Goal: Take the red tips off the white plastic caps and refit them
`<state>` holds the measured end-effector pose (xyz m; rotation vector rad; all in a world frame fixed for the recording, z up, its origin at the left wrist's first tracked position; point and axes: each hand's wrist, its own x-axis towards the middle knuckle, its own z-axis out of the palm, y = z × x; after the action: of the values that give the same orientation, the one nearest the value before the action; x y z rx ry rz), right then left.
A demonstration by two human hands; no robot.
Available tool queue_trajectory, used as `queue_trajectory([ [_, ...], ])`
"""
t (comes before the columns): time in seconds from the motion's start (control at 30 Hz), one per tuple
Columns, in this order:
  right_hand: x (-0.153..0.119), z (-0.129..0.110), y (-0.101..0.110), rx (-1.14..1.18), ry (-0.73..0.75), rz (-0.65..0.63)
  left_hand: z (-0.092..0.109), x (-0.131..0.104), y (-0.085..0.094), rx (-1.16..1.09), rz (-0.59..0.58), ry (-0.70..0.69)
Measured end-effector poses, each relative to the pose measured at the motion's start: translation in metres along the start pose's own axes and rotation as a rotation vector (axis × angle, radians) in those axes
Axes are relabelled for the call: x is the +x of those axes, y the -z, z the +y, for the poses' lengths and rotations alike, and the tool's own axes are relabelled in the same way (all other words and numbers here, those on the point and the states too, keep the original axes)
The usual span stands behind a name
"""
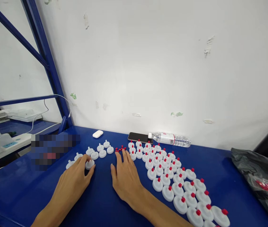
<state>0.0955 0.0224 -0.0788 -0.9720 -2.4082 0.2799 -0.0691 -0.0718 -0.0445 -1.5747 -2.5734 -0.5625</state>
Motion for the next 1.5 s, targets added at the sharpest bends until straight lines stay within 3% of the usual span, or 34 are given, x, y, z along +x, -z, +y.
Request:
queue_trajectory([
  [0.33, 0.002, -0.001, 0.005, 0.093, 0.055, 0.055, 0.000, 0.001, 0.001, -0.053, -0.038, -0.034],
  [0.53, 0.005, 0.003, 0.005, 0.114, 0.121, -0.023, -0.005, 0.004, -0.009, -0.139, 0.009, -0.200],
  [0.67, 0.004, -0.001, 0.009, 0.136, 0.079, -0.009, -0.008, 0.007, -0.017, -0.178, 0.021, -0.276],
  [0.8, 0.001, -0.004, 0.010, 0.066, -0.021, -0.029, -0.010, 0.010, -0.019, -0.202, 0.057, -0.269],
  [0.9, 0.000, -0.004, 0.010, 0.060, 0.014, -0.096, -0.011, 0.012, -0.020, -0.234, 0.074, -0.275],
  [1.3, 0.000, -0.009, 0.015, -0.123, 0.076, -0.112, -0.013, 0.010, -0.025, -0.306, 0.051, -0.303],
  [1.4, -0.001, -0.010, 0.017, -0.030, 0.055, -0.057, -0.010, 0.008, -0.022, -0.299, 0.037, -0.318],
  [1.5, 0.002, -0.007, 0.019, 0.228, -0.015, -0.015, -0.008, 0.006, -0.018, -0.293, 0.046, -0.326],
])
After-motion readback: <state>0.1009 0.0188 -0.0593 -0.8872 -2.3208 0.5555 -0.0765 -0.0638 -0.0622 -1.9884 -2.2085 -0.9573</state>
